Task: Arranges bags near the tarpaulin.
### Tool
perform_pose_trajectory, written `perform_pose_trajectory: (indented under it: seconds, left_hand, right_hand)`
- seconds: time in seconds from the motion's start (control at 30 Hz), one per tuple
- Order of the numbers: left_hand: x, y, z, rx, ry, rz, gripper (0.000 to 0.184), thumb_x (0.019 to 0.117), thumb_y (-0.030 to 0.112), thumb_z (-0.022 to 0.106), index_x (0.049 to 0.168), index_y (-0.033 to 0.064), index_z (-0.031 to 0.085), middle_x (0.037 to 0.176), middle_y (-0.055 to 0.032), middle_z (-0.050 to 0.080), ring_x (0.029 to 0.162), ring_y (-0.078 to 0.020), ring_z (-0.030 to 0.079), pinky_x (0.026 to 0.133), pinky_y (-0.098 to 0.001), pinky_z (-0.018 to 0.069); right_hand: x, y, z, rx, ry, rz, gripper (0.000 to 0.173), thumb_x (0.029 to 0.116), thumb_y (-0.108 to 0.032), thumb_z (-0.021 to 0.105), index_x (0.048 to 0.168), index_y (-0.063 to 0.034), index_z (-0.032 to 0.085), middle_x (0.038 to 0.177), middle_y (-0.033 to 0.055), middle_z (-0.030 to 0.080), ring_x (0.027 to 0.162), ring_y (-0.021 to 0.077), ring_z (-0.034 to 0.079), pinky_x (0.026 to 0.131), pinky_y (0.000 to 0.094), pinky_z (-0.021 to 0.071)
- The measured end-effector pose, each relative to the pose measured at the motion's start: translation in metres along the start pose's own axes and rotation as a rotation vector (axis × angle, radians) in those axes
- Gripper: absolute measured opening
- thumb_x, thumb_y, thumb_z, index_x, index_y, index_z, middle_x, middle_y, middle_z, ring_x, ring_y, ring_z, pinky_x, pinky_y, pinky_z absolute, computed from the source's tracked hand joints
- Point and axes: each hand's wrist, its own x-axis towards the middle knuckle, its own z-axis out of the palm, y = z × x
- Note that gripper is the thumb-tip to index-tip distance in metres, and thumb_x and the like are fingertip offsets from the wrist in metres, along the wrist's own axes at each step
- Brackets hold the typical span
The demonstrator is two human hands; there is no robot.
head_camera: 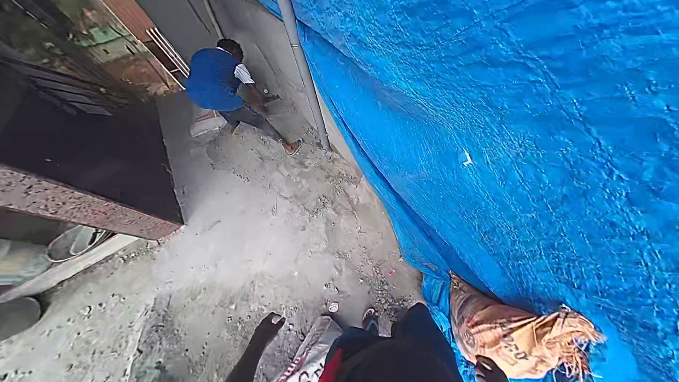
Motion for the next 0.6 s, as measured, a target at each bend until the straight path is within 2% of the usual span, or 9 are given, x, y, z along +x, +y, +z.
perform_pose_trajectory:
  seconds: [0.03,0.1,0.17,0.33,0.47,0.6]
  left_hand:
    - [-0.010,-0.006,0.010,-0.098,0.004,-0.038,0.043,0.1045,0.026,0.059,0.137,-0.0006,0.057,0.129,-0.0297,0.063,0.115,-0.0414,0.066,0.100,-0.0544,0.0514]
    - [-0.026,-0.009,0.037,-0.271,-0.007,-0.083,0.040,0.1051,0.022,0.058,0.138,-0.0012,0.056,0.129,-0.0288,0.063,0.114,-0.0398,0.066,0.099,-0.0527,0.0524]
    - [-0.038,-0.007,0.067,-0.385,-0.050,-0.081,0.039,0.1046,0.020,0.059,0.137,-0.0015,0.055,0.126,-0.0267,0.064,0.111,-0.0362,0.068,0.097,-0.0500,0.0540]
    - [-0.059,-0.002,0.112,-0.370,-0.208,-0.070,0.041,0.1049,0.024,0.059,0.139,0.0014,0.054,0.131,-0.0228,0.064,0.113,-0.0333,0.068,0.096,-0.0486,0.0546]
    - [-0.073,0.000,0.112,-0.442,-0.095,-0.170,0.040,0.1053,0.024,0.058,0.139,0.0029,0.055,0.129,-0.0226,0.065,0.111,-0.0338,0.068,0.092,-0.0500,0.0549]
    - [-0.083,0.015,0.091,-0.560,0.042,-0.224,0.036,0.1059,0.021,0.056,0.138,0.0048,0.056,0.125,-0.0216,0.068,0.109,-0.0345,0.069,0.089,-0.0524,0.0550]
  right_hand:
    - [0.013,-0.026,0.001,-0.045,-0.059,0.077,0.042,0.1102,-0.016,0.047,0.149,-0.0015,0.046,0.142,0.0276,0.057,0.127,0.0410,0.059,0.101,0.0574,0.0495]
    - [0.035,-0.066,0.008,-0.097,-0.084,0.109,0.040,0.1089,-0.015,0.051,0.148,-0.0055,0.050,0.140,0.0248,0.059,0.127,0.0406,0.060,0.101,0.0599,0.0485]
    - [0.053,-0.099,0.012,-0.154,-0.114,0.071,0.039,0.1095,-0.015,0.050,0.147,-0.0049,0.049,0.139,0.0246,0.060,0.124,0.0391,0.061,0.099,0.0566,0.0503]
    - [0.106,-0.162,0.021,-0.290,-0.166,0.079,0.041,0.1110,-0.018,0.047,0.149,-0.0037,0.046,0.139,0.0269,0.059,0.120,0.0406,0.064,0.097,0.0551,0.0530]
    - [0.156,-0.208,0.034,-0.435,-0.258,0.046,0.042,0.1101,-0.020,0.050,0.149,-0.0033,0.047,0.140,0.0267,0.059,0.122,0.0406,0.063,0.100,0.0550,0.0522]
    - [0.175,-0.288,0.065,-0.431,-0.319,-0.028,0.041,0.1104,-0.017,0.048,0.149,-0.0035,0.046,0.138,0.0255,0.059,0.121,0.0368,0.063,0.099,0.0510,0.0512]
